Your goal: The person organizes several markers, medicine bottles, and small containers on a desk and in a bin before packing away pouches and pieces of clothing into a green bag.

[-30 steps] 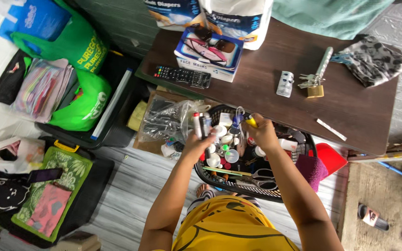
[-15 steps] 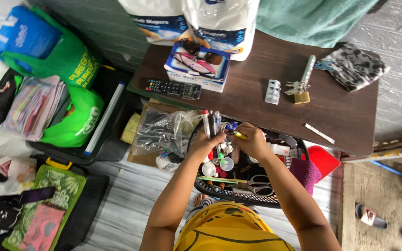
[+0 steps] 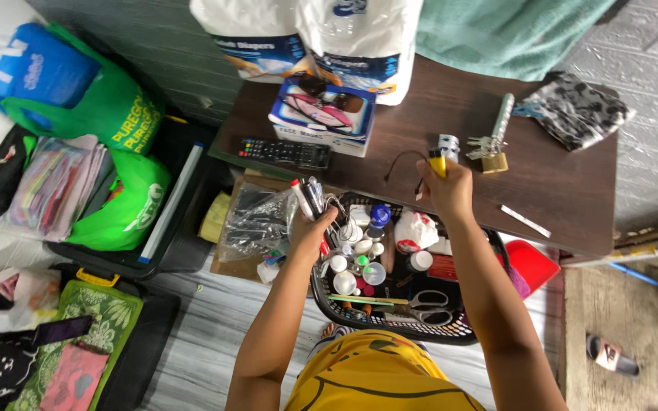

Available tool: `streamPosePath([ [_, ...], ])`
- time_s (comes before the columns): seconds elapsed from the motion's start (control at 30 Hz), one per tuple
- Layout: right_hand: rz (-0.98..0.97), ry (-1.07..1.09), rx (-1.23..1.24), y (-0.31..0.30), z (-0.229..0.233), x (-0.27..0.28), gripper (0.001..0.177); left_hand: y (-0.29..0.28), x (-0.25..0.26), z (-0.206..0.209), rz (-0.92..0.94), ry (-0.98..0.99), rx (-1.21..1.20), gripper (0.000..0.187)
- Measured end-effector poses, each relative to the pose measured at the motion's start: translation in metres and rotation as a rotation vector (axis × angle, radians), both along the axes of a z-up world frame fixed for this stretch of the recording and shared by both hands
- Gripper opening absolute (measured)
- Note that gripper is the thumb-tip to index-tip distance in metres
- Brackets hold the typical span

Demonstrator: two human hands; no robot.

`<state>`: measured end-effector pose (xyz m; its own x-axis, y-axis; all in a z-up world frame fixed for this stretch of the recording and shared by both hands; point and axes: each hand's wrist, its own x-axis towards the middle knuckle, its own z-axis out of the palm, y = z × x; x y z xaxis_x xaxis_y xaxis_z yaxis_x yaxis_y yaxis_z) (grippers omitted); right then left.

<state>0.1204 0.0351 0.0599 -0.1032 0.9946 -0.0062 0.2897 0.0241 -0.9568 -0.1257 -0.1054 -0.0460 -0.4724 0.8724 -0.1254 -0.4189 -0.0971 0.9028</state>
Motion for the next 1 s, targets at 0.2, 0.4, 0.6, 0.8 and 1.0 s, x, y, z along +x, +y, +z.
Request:
streamPosePath([
  [0.2, -0.076, -0.14, 0.103, 0.028, -0.011, -0.032, 0.024, -0.026, -0.031, 0.002, 0.047, 0.073, -0.026, 0.025],
  [0.4, 0.179, 0.667, 0.3, -0.013, -0.041, -0.063, 0.015, -0.05, -0.061, 0.013, -0.002, 0.108, -0.079, 0.027],
  [0.6, 0.621, 0.188, -0.152, -0.098, -0.07, -0.139, 0.014, -0.058, -0.078, 0.016, -0.109, 0.024, -0.015, 0.034],
  [0.8, 0.464, 0.315, -0.246, -0.112, -0.105, -0.153, 0.021, -0.073, -0.111, -0.058, -0.003, 0.009, -0.164, 0.037],
  [1.0, 0.406, 0.103, -0.342, -0.134, -0.15, -0.131, 0.012, -0.1, -0.111, -0.228, 0.004, 0.957, -0.605, 0.07],
])
